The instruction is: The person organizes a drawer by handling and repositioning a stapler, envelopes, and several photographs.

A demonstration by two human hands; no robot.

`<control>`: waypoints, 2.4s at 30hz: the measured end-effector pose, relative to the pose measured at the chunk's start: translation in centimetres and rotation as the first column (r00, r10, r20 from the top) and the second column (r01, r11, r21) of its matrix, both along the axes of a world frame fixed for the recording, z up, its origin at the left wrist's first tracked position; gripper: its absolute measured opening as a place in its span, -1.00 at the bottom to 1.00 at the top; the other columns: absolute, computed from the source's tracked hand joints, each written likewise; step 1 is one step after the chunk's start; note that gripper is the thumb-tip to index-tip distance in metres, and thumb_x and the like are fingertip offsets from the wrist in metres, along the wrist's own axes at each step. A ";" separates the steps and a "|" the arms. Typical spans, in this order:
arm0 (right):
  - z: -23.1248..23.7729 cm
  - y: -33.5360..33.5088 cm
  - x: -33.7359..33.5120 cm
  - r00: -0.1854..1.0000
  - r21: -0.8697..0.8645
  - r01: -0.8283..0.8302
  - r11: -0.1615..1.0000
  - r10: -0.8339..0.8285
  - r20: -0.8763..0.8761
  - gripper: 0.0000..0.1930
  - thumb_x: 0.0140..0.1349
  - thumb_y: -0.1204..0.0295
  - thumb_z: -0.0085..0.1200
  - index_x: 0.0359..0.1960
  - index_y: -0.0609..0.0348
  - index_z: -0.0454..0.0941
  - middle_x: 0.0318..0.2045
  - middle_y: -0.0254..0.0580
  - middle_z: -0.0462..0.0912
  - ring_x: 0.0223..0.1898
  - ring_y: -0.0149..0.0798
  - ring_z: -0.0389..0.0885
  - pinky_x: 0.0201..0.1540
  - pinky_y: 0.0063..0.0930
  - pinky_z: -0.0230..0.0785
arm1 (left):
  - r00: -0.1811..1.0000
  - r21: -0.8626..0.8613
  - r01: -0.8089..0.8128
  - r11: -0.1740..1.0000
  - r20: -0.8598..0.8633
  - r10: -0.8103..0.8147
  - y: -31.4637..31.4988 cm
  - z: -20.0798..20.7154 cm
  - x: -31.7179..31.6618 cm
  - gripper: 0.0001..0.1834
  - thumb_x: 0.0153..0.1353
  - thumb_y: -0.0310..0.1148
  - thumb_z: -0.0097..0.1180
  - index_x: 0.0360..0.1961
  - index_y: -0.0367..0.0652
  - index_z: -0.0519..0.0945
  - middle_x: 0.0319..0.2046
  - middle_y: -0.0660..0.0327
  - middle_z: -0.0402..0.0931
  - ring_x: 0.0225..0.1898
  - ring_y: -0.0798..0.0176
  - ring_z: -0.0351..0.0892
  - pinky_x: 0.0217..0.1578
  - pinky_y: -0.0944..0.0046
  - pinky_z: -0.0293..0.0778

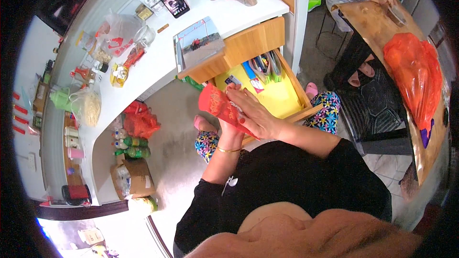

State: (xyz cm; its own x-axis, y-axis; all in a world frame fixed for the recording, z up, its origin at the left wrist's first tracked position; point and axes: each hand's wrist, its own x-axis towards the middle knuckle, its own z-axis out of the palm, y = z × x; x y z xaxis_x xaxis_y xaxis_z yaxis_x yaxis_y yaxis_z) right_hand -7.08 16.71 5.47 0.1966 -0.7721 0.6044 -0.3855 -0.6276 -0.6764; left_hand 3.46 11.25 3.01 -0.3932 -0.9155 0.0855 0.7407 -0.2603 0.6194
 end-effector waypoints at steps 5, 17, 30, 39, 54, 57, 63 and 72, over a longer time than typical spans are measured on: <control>-1.7 1.7 0.3 1.000 0.054 0.018 0.998 -0.019 0.009 -0.26 0.22 -0.05 -0.34 0.25 0.31 -0.07 0.23 0.20 0.01 0.27 0.14 -0.05 0.27 -0.06 -0.25 | 0.999 -0.093 0.041 0.995 0.013 -0.040 -2.2 0.3 0.4 -0.49 0.24 -0.03 -0.21 0.07 -0.16 0.30 0.08 0.10 0.26 0.12 0.15 0.23 0.13 0.08 0.17; 0.6 0.7 0.2 0.999 -0.113 0.000 0.994 -0.006 -0.049 -0.26 0.19 0.04 -0.19 0.24 0.33 -0.07 0.23 0.25 -0.03 0.27 0.19 -0.07 0.26 -0.11 -0.18 | 0.963 -0.036 0.245 0.969 -0.108 -0.248 0.1 2.7 -0.9 -0.44 0.26 -0.01 -0.23 0.16 -0.14 0.18 0.13 0.02 0.19 0.15 -0.01 0.20 0.14 -0.08 0.16; 2.9 1.7 0.7 0.994 -0.226 -0.080 0.971 0.062 -0.085 -0.46 0.04 0.61 -0.10 0.15 0.26 0.19 0.14 0.14 0.20 0.18 0.10 0.18 0.19 -0.17 0.04 | 0.934 -0.117 0.358 0.926 0.026 -0.357 0.4 0.6 -0.3 -0.38 0.26 0.03 -0.28 0.14 -0.27 0.17 -0.03 -0.11 0.37 -0.23 0.04 0.50 -0.21 0.20 0.45; 2.6 2.6 -1.5 0.958 -0.040 0.087 0.995 -0.072 0.279 -0.47 0.04 0.72 -0.19 0.13 0.22 0.21 0.10 0.01 0.30 0.15 -0.02 0.25 0.18 -0.31 0.10 | 0.984 -0.182 0.101 0.978 0.163 -0.071 1.1 1.2 1.3 -0.59 0.28 -0.24 -0.20 0.09 -0.23 0.28 0.01 0.16 0.36 0.00 0.25 0.37 0.03 0.21 0.28; 5.1 0.0 -5.6 0.858 0.379 -0.325 0.866 0.102 0.503 -0.72 0.24 0.47 -0.17 -0.06 0.28 0.44 -0.12 -0.19 0.54 -0.05 -0.36 0.46 0.04 -0.51 0.24 | 0.829 -0.346 0.317 0.883 0.553 -0.081 1.3 2.3 2.0 -0.70 0.20 -0.40 0.00 -0.06 -0.32 0.43 -0.22 0.28 0.50 -0.21 0.47 0.40 -0.17 0.46 0.33; 5.8 0.0 -6.2 0.973 0.320 -0.134 0.938 0.064 0.220 -0.73 0.18 0.54 -0.17 -0.10 0.24 0.47 -0.15 -0.11 0.56 -0.09 -0.27 0.51 0.00 -0.49 0.29 | 0.771 -0.338 0.318 0.886 0.636 -0.034 1.5 2.9 2.1 -0.77 0.22 -0.43 -0.02 -0.12 -0.30 0.45 -0.29 0.31 0.48 -0.27 0.48 0.40 -0.21 0.48 0.34; 5.8 0.4 -4.8 0.914 -0.060 0.239 0.969 -0.245 -0.324 -0.65 0.05 0.55 -0.12 -0.07 0.21 0.44 -0.12 -0.07 0.50 -0.01 -0.07 0.42 0.05 -0.27 0.25 | 0.826 -0.268 0.166 0.949 0.563 0.015 1.2 3.1 1.4 -0.74 0.23 -0.44 -0.05 -0.07 -0.32 0.43 -0.24 0.26 0.49 -0.24 0.46 0.41 -0.19 0.47 0.35; -0.2 1.4 -2.4 0.871 -0.322 0.071 0.944 -0.216 -0.442 -0.56 0.12 0.41 -0.20 0.08 0.23 0.30 0.14 -0.07 0.28 0.21 -0.08 0.19 0.27 -0.12 -0.05 | 0.962 -0.114 -0.007 0.994 0.272 0.037 -0.7 2.0 1.7 -0.76 0.24 -0.45 -0.11 -0.09 -0.31 0.42 -0.17 0.19 0.48 -0.16 0.36 0.44 -0.10 0.41 0.36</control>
State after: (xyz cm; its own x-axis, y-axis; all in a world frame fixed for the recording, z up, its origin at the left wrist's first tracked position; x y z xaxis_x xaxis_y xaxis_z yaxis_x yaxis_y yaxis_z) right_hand -9.45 18.08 5.32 0.4108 -0.6207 0.6678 -0.7093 -0.6778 -0.1936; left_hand 5.15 10.55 4.99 -0.3956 -0.9150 0.0788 0.5441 -0.1644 0.8227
